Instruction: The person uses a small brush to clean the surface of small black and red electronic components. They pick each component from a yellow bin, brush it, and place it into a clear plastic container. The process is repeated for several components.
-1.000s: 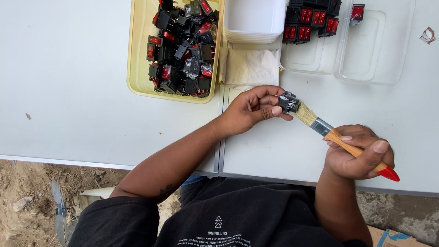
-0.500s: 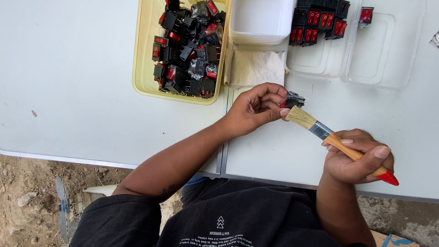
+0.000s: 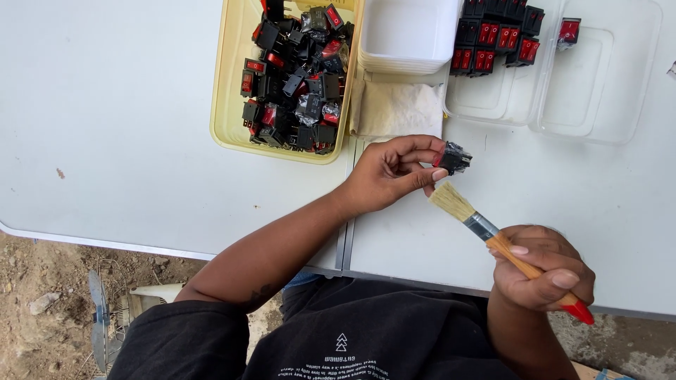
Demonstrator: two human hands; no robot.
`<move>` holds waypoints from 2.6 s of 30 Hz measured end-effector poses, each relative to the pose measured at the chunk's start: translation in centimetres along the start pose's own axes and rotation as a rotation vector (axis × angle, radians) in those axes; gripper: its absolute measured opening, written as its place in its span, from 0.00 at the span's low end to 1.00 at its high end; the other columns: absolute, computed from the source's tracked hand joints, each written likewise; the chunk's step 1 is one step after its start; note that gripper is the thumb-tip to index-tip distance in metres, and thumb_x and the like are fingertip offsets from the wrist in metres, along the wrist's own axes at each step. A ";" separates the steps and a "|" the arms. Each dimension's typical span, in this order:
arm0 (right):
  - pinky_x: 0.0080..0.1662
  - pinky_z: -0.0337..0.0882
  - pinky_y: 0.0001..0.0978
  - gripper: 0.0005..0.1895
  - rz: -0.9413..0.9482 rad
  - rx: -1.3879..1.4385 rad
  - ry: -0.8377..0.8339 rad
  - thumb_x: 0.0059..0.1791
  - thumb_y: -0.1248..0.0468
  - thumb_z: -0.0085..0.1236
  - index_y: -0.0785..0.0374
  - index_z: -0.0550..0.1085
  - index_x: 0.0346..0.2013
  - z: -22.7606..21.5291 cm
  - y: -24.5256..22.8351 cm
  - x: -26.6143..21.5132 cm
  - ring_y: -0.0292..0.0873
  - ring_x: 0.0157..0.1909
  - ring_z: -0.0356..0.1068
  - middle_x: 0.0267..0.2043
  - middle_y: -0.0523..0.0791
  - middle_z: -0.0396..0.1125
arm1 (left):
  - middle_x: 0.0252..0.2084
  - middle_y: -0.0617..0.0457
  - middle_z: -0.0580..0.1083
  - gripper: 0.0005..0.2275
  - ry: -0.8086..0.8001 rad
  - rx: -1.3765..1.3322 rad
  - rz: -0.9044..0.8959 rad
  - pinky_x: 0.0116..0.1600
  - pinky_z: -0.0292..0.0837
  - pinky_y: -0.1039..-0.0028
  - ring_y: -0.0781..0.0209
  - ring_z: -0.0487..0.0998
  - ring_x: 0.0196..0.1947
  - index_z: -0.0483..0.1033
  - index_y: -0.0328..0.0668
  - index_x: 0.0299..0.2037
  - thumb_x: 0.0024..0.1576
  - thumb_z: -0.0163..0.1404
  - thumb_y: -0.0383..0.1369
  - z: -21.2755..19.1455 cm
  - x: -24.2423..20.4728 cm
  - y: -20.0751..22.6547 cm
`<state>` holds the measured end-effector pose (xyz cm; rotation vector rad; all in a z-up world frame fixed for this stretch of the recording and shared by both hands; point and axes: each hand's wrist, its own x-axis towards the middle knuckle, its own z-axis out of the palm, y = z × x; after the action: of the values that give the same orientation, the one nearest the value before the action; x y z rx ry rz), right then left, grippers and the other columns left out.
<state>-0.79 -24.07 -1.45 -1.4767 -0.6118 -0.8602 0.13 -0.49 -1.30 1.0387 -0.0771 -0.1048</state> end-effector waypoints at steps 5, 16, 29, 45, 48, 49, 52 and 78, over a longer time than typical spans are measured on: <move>0.27 0.64 0.40 0.30 0.221 -0.322 0.104 0.66 0.55 0.36 0.75 0.67 0.28 0.0 -0.2 1.4 0.55 0.18 0.65 0.18 0.56 0.60 | 0.51 0.40 0.78 0.19 -0.043 0.040 -0.028 0.47 0.86 0.71 0.53 0.85 0.31 0.70 0.30 0.60 0.60 0.57 0.24 -0.1 -0.1 0.6; 0.20 0.71 0.44 0.23 -0.176 -0.071 -0.159 0.63 0.60 0.34 0.72 0.66 0.31 -0.5 -1.7 2.5 0.51 0.16 0.67 0.19 0.53 0.63 | 0.50 0.40 0.79 0.18 -0.068 0.190 -0.015 0.45 0.85 0.76 0.55 0.86 0.32 0.70 0.29 0.59 0.60 0.57 0.25 0.1 -0.4 1.2; 0.25 0.77 0.42 0.21 -0.107 -0.066 -0.268 0.62 0.61 0.39 0.72 0.68 0.30 -1.8 -1.2 3.0 0.51 0.19 0.70 0.24 0.54 0.67 | 0.39 0.53 0.82 0.16 -0.124 0.473 0.077 0.38 0.75 0.84 0.70 0.83 0.30 0.74 0.37 0.58 0.61 0.57 0.30 0.1 -0.2 2.2; 0.34 0.78 0.45 0.13 -0.341 -0.130 -0.409 0.54 0.68 0.45 0.74 0.75 0.33 -4.5 0.7 3.4 0.52 0.25 0.74 0.28 0.56 0.74 | 0.43 0.36 0.81 0.18 -0.094 0.327 0.134 0.40 0.81 0.68 0.58 0.84 0.28 0.74 0.27 0.57 0.57 0.58 0.21 0.4 -0.4 1.2; 0.33 0.77 0.45 0.14 -0.352 -0.116 -0.384 0.55 0.68 0.43 0.75 0.74 0.33 -5.3 1.3 3.2 0.51 0.24 0.74 0.26 0.56 0.73 | 0.43 0.36 0.81 0.18 -0.095 0.317 0.130 0.41 0.81 0.67 0.58 0.84 0.29 0.73 0.26 0.57 0.57 0.58 0.21 0.5 -0.5 1.4; 0.33 0.77 0.45 0.14 -0.344 -0.115 -0.386 0.55 0.68 0.43 0.75 0.74 0.33 -5.5 1.3 2.9 0.51 0.24 0.74 0.26 0.56 0.73 | 0.43 0.36 0.81 0.18 -0.091 0.316 0.123 0.41 0.81 0.67 0.58 0.84 0.29 0.73 0.26 0.57 0.57 0.58 0.21 0.5 -0.7 1.5; 0.33 0.77 0.47 0.14 -0.334 -0.112 -0.398 0.55 0.68 0.44 0.76 0.74 0.33 -5.5 1.4 2.6 0.53 0.25 0.74 0.27 0.57 0.73 | 0.43 0.37 0.81 0.18 -0.100 0.317 0.132 0.42 0.81 0.68 0.58 0.84 0.29 0.73 0.27 0.57 0.57 0.58 0.21 0.5 -0.6 1.5; 0.31 0.78 0.42 0.16 -0.333 -0.112 -0.295 0.55 0.64 0.42 0.69 0.75 0.31 -4.7 1.5 2.1 0.50 0.23 0.74 0.25 0.53 0.73 | 0.41 0.38 0.82 0.17 -0.032 0.357 0.152 0.41 0.81 0.68 0.60 0.84 0.26 0.74 0.24 0.54 0.54 0.59 0.19 0.8 -0.1 1.6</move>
<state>0.90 -29.08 -0.78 -1.6448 -1.0664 -0.9496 0.04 -0.31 0.50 1.3834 -0.2094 0.0327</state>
